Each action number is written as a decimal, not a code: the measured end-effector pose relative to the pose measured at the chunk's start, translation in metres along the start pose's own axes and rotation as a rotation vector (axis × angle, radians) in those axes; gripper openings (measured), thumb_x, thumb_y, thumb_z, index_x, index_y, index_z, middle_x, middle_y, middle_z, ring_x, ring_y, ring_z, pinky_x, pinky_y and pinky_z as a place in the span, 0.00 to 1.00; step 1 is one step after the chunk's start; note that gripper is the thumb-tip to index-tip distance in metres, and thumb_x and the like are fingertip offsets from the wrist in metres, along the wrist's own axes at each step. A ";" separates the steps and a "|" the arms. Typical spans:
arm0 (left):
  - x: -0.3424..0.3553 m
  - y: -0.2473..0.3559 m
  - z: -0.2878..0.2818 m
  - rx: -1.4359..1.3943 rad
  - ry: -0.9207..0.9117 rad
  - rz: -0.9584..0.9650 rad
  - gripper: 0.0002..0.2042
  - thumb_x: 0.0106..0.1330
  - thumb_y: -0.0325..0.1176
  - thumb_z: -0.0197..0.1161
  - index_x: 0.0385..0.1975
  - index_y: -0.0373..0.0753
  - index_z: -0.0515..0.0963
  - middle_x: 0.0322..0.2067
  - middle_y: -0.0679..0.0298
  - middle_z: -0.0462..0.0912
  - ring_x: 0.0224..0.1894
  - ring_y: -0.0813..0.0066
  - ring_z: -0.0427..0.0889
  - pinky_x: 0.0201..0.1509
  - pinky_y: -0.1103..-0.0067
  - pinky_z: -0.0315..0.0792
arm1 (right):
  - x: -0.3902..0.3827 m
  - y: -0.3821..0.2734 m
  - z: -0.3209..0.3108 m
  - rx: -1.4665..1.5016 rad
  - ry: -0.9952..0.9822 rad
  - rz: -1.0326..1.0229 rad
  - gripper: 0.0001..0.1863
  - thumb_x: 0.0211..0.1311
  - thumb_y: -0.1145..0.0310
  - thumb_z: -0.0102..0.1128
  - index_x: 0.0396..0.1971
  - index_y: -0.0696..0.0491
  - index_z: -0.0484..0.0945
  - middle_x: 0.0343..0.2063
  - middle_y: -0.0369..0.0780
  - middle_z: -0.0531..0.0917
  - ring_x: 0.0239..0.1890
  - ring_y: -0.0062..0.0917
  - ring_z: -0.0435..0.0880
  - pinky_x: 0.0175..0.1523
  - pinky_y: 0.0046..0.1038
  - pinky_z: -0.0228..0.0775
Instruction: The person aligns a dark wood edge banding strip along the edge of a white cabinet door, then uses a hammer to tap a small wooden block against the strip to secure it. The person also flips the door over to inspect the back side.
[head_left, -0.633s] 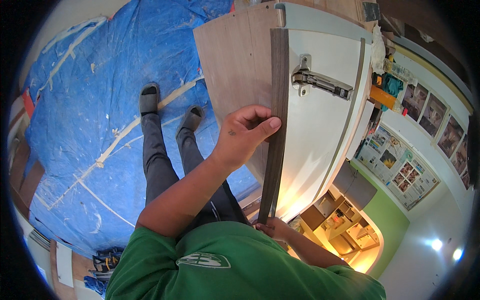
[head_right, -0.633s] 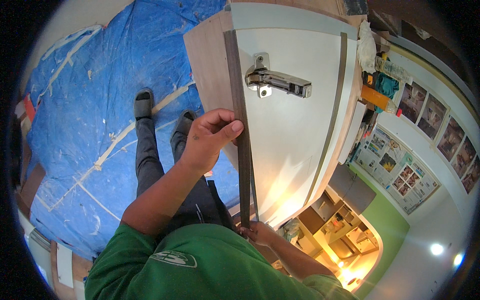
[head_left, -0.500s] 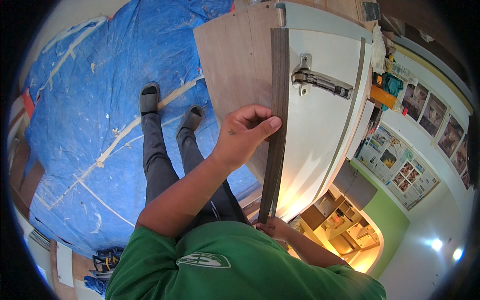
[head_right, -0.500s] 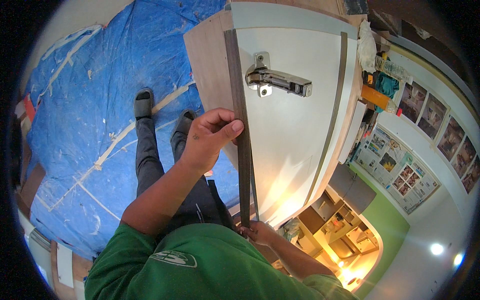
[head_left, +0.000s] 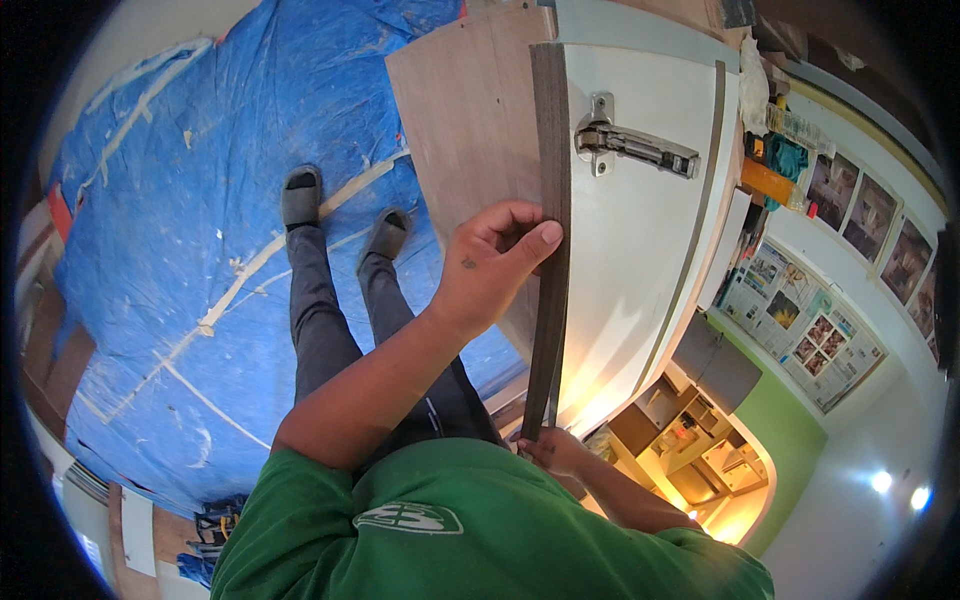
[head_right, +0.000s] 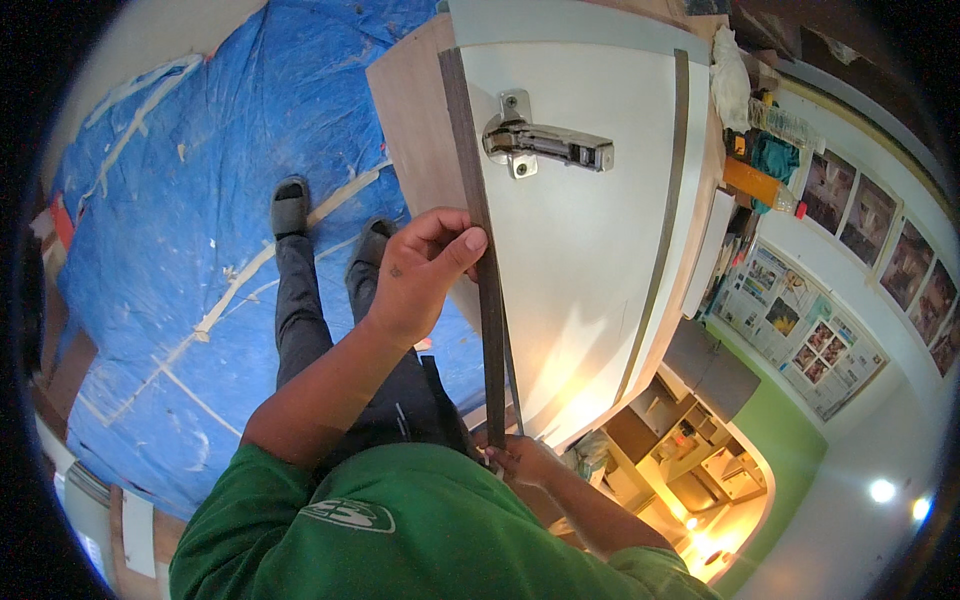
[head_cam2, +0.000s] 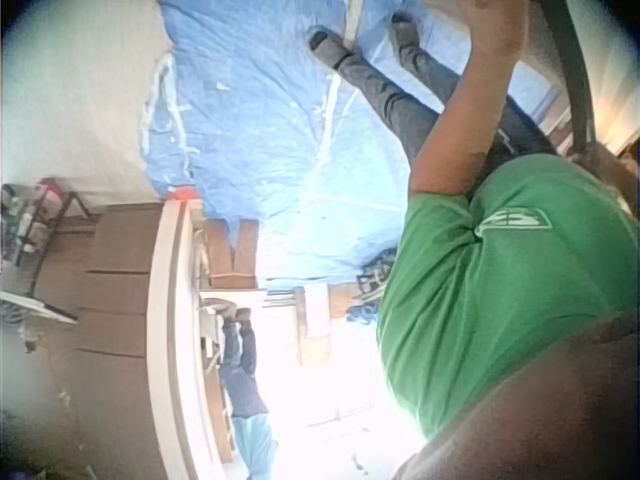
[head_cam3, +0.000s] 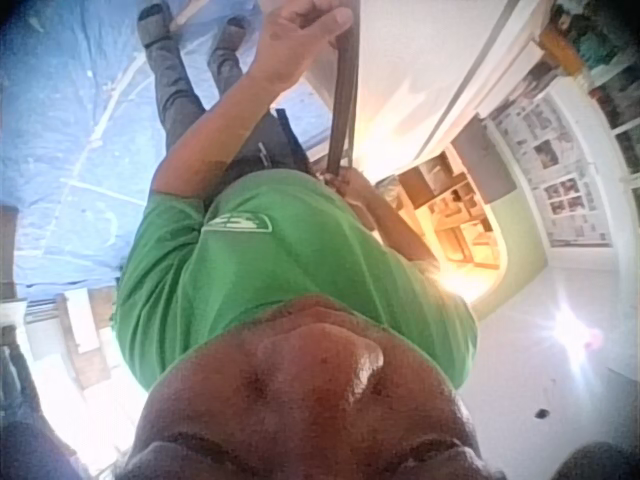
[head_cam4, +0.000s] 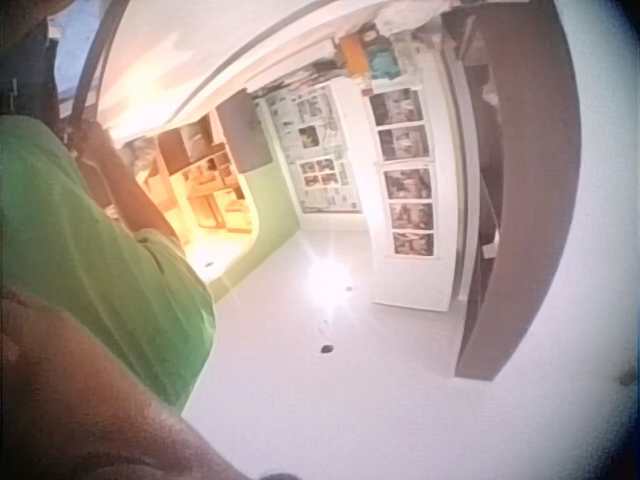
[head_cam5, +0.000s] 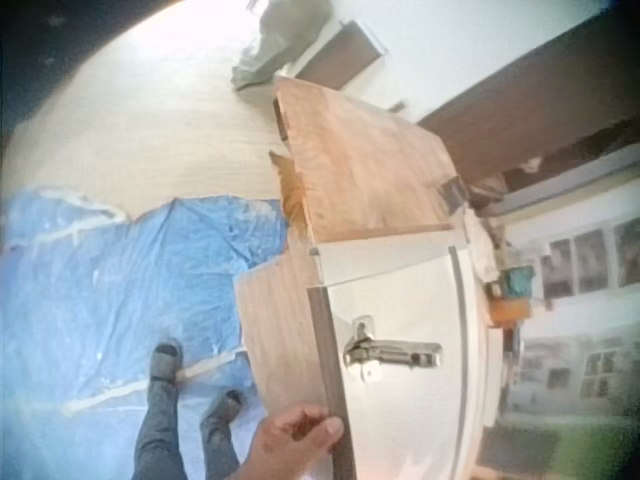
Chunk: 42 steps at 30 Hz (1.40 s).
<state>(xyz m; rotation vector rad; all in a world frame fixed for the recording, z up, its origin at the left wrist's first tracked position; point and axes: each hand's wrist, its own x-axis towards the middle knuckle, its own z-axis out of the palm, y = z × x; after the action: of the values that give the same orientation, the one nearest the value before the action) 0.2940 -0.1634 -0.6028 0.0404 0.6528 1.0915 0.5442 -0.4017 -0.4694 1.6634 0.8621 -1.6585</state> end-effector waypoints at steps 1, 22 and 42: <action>-0.001 0.001 0.001 0.005 0.003 -0.002 0.12 0.71 0.36 0.68 0.46 0.33 0.80 0.36 0.66 0.85 0.35 0.82 0.81 0.42 0.80 0.76 | 0.001 0.003 0.002 -0.015 0.012 0.025 0.21 0.77 0.49 0.53 0.54 0.48 0.82 0.40 0.44 0.88 0.43 0.35 0.87 0.52 0.38 0.76; -0.024 -0.026 0.023 0.247 0.195 0.165 0.15 0.73 0.42 0.65 0.49 0.37 0.81 0.39 0.68 0.85 0.39 0.80 0.83 0.43 0.80 0.77 | -0.015 0.043 0.047 0.241 0.376 -0.293 0.12 0.73 0.63 0.61 0.49 0.53 0.83 0.30 0.42 0.85 0.32 0.30 0.86 0.38 0.31 0.76; -0.025 -0.095 0.004 -0.073 0.005 0.304 0.11 0.75 0.41 0.62 0.45 0.40 0.81 0.38 0.69 0.85 0.40 0.79 0.82 0.48 0.76 0.74 | 0.008 0.076 0.060 -0.168 0.585 -0.486 0.10 0.72 0.69 0.58 0.30 0.57 0.76 0.22 0.46 0.77 0.23 0.39 0.81 0.28 0.36 0.70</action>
<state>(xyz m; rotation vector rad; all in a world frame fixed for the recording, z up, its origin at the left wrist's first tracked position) 0.3651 -0.2280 -0.6203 0.0755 0.6236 1.4084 0.5709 -0.4946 -0.4790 1.9510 1.7540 -1.3291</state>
